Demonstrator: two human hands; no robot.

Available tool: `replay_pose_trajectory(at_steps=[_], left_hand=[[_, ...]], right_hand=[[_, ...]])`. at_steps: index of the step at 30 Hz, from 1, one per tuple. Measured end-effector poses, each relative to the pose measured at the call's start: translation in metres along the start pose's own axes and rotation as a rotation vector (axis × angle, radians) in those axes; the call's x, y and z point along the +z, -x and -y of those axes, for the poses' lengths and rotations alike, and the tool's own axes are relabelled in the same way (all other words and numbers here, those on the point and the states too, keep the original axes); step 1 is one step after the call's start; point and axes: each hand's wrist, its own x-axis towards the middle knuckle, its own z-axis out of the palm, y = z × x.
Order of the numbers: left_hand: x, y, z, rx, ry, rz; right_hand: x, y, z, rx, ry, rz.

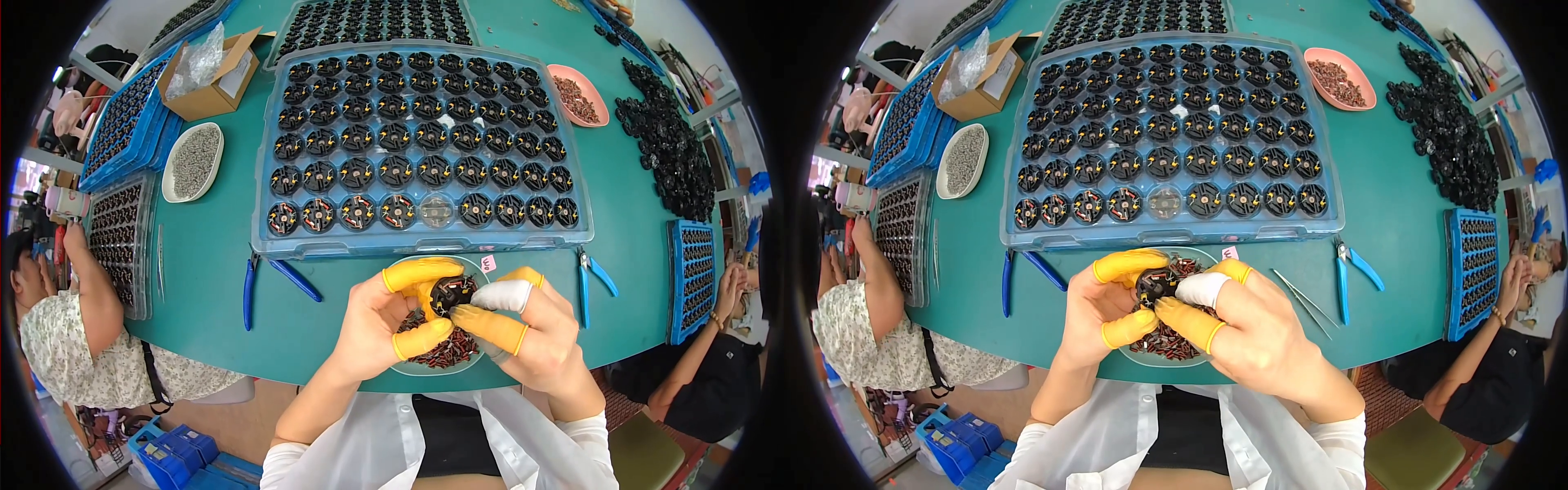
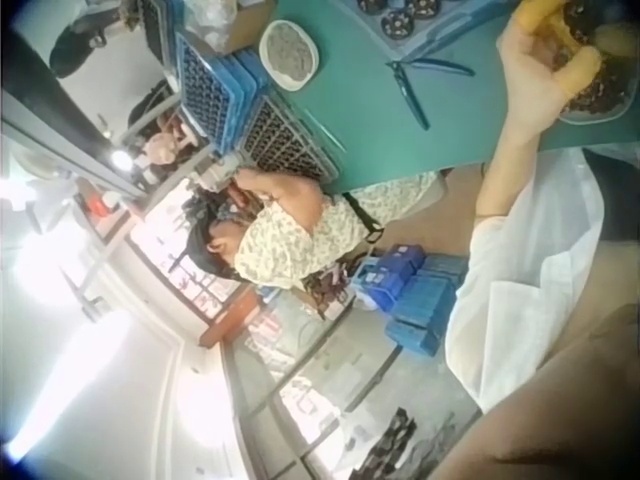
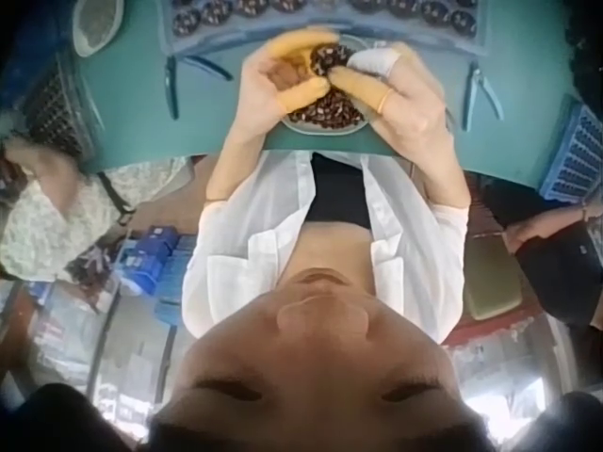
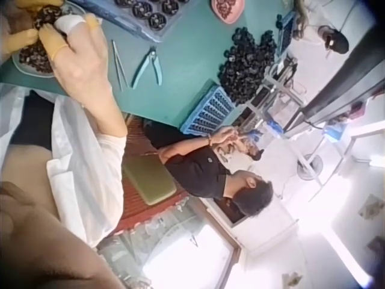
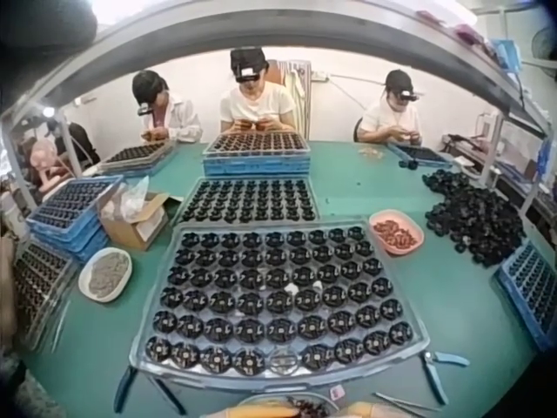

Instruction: The person assembles small electronic components into a component tray by hand, picking them from a sorting bowl and placing them into the tray.

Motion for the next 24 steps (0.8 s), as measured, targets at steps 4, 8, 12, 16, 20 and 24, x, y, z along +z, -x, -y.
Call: replay_pose_trajectory(at_steps=[4,8,12,16,20,24], left_hand=[[0.001,0.000,0.003,0.016,-0.013,0.006],[0.003,0.000,0.005,0.059,-0.020,0.007],[0.007,-0.003,0.008,0.165,0.000,-0.039],[0.012,-0.003,0.008,0.209,0.017,-0.071],[0.012,-0.003,0.011,0.234,-0.028,-0.086],[0.015,-0.004,0.010,0.232,-0.029,-0.112]], right_hand=[[0.000,0.001,0.000,0.012,-0.023,0.008],[0.003,0.001,0.002,0.050,-0.077,-0.018],[0.005,0.002,0.004,0.052,-0.090,-0.077],[0.010,0.005,0.002,0.087,-0.138,-0.119],[0.015,0.012,-0.003,0.185,-0.338,-0.146],[0.015,0.011,-0.004,0.211,-0.408,-0.166]])
